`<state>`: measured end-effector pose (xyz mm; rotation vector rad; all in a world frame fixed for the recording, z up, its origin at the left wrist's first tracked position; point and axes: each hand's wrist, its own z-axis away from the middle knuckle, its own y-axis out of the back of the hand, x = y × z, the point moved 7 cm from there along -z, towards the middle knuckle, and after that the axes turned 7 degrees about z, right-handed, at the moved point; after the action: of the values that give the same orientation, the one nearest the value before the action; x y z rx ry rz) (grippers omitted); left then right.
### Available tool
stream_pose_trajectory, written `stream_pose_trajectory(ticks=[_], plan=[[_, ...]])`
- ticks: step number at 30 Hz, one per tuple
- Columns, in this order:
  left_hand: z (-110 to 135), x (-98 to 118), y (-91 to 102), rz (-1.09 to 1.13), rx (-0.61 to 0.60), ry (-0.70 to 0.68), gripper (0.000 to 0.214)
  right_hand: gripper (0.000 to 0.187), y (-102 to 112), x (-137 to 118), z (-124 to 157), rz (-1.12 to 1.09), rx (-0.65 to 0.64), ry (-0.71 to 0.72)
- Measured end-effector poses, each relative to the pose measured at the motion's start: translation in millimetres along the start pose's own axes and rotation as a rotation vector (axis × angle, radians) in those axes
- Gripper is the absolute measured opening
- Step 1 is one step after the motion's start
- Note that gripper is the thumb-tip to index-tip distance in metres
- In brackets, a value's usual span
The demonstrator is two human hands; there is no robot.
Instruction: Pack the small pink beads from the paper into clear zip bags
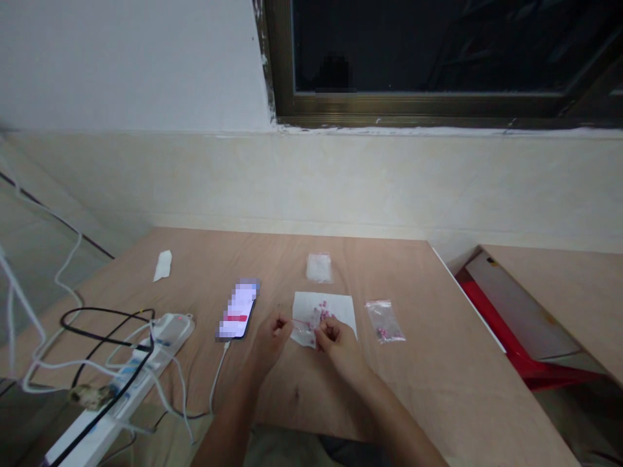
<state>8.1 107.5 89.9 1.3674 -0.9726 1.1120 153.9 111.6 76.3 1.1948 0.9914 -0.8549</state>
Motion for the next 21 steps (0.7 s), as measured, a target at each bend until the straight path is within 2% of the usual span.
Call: stream_pose_trajectory(ticks=[3,6,10,13,16,19,21], plan=[[0,7,-7.8,-0.107,-0.037,-0.081,0.012,0.015,-3,0,-5,0.023,0.047,0.008],[4,17,-20.6,-0.182,-0.104,-0.197,0.013,0.009,-14,4,-13,-0.027,0.005,-0.020],[6,24,-21.6,-0.259,-0.131,-0.279,0.011,0.023,-17,23,-23,-0.109,-0.005,-0.149],[0,16,-11.0,-0.209,-0.115,-0.181,0.006,0.024,-12,31,-28,-0.193,-0.007,-0.190],[-9,-5,-1.5,-0.061,-0.084,-0.014,0.022,0.023,-15,29,-31,-0.305,-0.121,-0.147],[-11,-28,-7.3,0.102,-0.179,0.145,0.020,0.016,-24,27,-31,-0.356,-0.258,-0.098],[-9,-41,-12.4,0.165,-0.236,0.230,0.024,0.012,-26,32,-32,-0.350,-0.267,-0.098]])
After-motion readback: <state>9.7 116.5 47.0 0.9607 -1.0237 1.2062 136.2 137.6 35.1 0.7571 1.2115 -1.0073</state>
